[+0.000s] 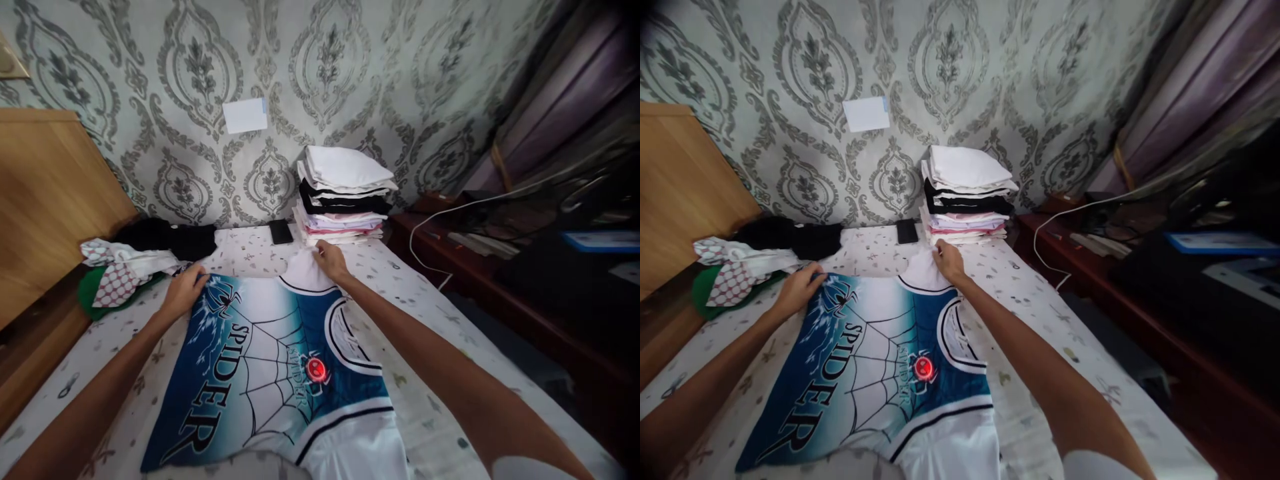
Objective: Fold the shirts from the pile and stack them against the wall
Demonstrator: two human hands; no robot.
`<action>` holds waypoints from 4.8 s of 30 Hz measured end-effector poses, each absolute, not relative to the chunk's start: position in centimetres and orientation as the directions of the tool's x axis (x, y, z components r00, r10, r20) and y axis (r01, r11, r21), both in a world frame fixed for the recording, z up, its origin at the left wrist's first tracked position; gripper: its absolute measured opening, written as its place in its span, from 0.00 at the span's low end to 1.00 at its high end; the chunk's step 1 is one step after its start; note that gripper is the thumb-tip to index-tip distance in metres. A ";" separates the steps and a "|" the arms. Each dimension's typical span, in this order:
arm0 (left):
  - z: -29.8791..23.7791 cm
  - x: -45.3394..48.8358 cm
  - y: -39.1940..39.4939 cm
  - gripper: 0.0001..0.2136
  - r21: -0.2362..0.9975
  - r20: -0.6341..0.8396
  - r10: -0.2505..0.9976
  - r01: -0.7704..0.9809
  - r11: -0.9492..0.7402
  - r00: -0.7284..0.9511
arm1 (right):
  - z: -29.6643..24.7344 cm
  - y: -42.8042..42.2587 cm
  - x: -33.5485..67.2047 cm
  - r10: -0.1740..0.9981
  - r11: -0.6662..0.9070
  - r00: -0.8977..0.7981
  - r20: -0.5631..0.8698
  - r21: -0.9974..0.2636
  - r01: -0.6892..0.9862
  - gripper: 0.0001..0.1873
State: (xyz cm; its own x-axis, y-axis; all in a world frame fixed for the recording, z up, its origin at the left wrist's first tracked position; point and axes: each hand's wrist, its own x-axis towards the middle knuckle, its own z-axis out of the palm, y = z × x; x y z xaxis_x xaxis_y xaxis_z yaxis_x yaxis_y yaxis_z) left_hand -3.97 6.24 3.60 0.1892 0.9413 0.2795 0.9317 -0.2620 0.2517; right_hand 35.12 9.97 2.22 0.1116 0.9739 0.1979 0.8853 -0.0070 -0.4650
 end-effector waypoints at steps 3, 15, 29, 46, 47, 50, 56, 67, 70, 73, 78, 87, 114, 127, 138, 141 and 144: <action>5.1 -4.1 7.2 0.12 0.236 0.365 0.925 0.951 -0.198 0.102 | 3.0 11.5 35.2 0.917 0.061 0.159 0.366 -0.522 0.850 0.15; 2.8 0.0 5.2 0.15 0.145 0.258 0.859 0.861 -0.487 0.442 | 0.3 3.6 36.5 0.966 0.083 0.063 0.252 -0.531 0.843 0.24; 0.3 17.2 7.4 0.15 0.307 0.200 0.516 0.446 -0.840 0.833 | -0.9 -16.2 35.7 0.917 0.194 -0.024 0.397 -0.393 0.899 0.13; 0.0 19.7 12.4 0.16 0.177 0.240 0.762 0.744 -0.644 0.602 | -0.6 -15.9 36.4 0.953 0.163 0.023 0.303 -0.573 0.803 0.10; 0.5 20.3 12.7 0.16 0.178 0.257 0.726 0.707 -0.684 0.638 | -0.6 -15.9 36.4 0.954 0.161 0.025 0.297 -0.585 0.795 0.10; 2.1 22.9 13.7 0.16 0.159 0.213 0.564 0.541 -0.826 0.798 | -0.4 -15.9 36.3 0.958 0.156 0.028 0.285 -0.600 0.785 0.12; 3.4 25.5 14.9 0.04 0.136 0.029 0.493 0.485 -0.864 0.870 | 0.0 -15.8 36.8 0.963 0.183 -0.015 0.270 -0.608 0.772 0.14; 0.7 26.9 12.4 0.11 0.316 0.202 0.823 0.760 -0.567 0.530 | 0.0 -13.7 41.2 0.964 -0.016 0.154 0.215 -0.533 0.846 0.16; 0.2 25.8 11.1 0.14 0.392 0.199 0.783 0.684 -0.615 0.589 | -0.1 -14.7 41.2 0.958 -0.016 0.169 0.231 -0.546 0.838 0.17; 0.3 22.7 8.0 0.15 0.432 0.314 0.668 0.525 -0.733 0.675 | -0.1 -16.3 40.9 0.955 -0.024 0.194 0.222 -0.596 0.802 0.19; 0.5 16.5 -0.5 0.21 0.346 0.260 0.478 0.381 -0.857 0.839 | -0.3 -19.4 38.6 0.958 -0.026 0.183 0.220 -0.568 0.822 0.23; 0.7 11.4 -8.0 0.24 0.336 0.038 0.300 0.271 -0.902 0.953 | 1.8 -21.8 37.9 0.989 -0.136 0.141 -0.039 -0.597 0.791 0.19; -0.3 2.8 11.6 0.17 0.270 0.282 0.887 0.857 -0.439 0.366 | 3.6 14.1 33.5 0.970 0.239 -0.229 0.081 -0.149 0.960 0.27; -0.3 1.0 12.0 0.13 0.226 0.244 0.898 0.879 -0.420 0.366 | 4.6 18.0 33.3 0.962 0.273 -0.273 -0.002 0.083 0.959 0.17; 3.9 -0.9 7.7 0.08 0.183 0.319 0.818 0.815 -0.549 0.479 | 9.4 7.1 36.5 0.908 0.204 -0.262 0.326 0.201 0.958 0.10; 4.2 -1.3 5.1 0.09 0.115 0.305 0.778 0.790 -0.602 0.549 | 8.2 2.5 37.3 0.922 0.246 -0.286 0.261 0.173 0.954 0.10; 3.3 -1.6 3.1 0.12 0.065 0.249 0.756 0.769 -0.636 0.605 | 6.2 -1.6 38.1 0.938 0.320 -0.330 0.109 0.101 0.942 0.11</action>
